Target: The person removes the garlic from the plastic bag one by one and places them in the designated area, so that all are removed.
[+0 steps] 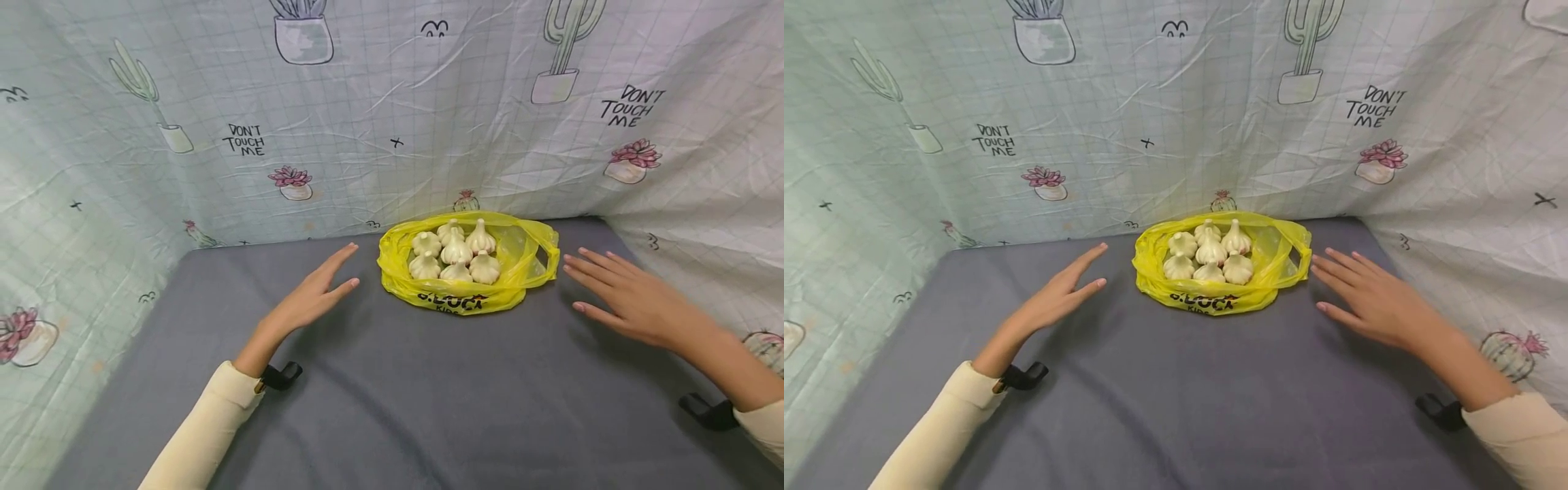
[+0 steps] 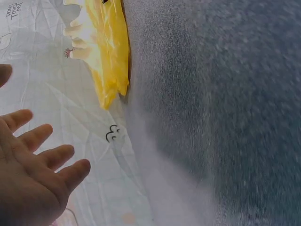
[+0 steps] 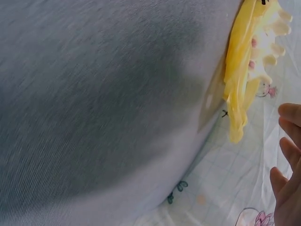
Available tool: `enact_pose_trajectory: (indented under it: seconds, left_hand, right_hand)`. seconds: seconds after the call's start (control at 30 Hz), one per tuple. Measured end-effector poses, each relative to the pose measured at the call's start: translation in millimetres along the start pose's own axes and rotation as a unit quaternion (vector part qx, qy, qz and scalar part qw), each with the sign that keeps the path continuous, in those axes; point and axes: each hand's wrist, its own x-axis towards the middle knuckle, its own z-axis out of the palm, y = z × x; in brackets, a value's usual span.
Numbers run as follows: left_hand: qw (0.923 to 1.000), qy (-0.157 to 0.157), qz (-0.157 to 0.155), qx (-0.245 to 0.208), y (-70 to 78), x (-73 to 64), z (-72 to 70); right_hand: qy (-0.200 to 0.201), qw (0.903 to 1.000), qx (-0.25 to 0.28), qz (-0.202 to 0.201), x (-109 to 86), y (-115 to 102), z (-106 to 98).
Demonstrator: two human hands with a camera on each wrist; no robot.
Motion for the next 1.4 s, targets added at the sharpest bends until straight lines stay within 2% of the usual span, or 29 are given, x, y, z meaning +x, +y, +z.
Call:
enact_pose_trajectory:
  seconds: [0.3,0.43,0.6,0.97,1.1,1.27,1.4]
  left_hand:
    - [0.9998,0.008,0.015,-0.008,-3.0,14.8,10.6]
    - [0.9994,0.015,0.024,-0.019,-4.0,21.5,12.3]
    - [0.9981,0.022,0.02,-0.054,-1.3,31.8,13.9]
    - [0.9965,0.035,-0.016,-0.075,5.2,54.3,21.5]
    - [0.9959,0.037,-0.02,-0.08,3.9,58.1,24.4]
    - [0.9954,0.039,-0.012,-0.086,4.3,63.7,26.8]
    - [0.9954,0.044,-0.004,-0.084,6.0,69.1,27.0]
  right_hand:
    - [0.03,0.9992,0.009,-0.024,15.9,-6.6,10.0]
    - [0.034,0.9992,0.019,-0.003,17.3,-8.5,14.5]
    - [0.026,0.9984,0.042,0.029,20.3,-3.7,18.6]
    - [-0.001,0.9893,0.112,0.093,33.6,10.2,24.0]
    - [-0.001,0.9858,0.133,0.103,41.7,12.4,24.8]
    - [0.003,0.9838,0.151,0.096,53.9,21.7,28.4]
    - [-0.01,0.9773,0.176,0.118,63.4,29.1,28.3]
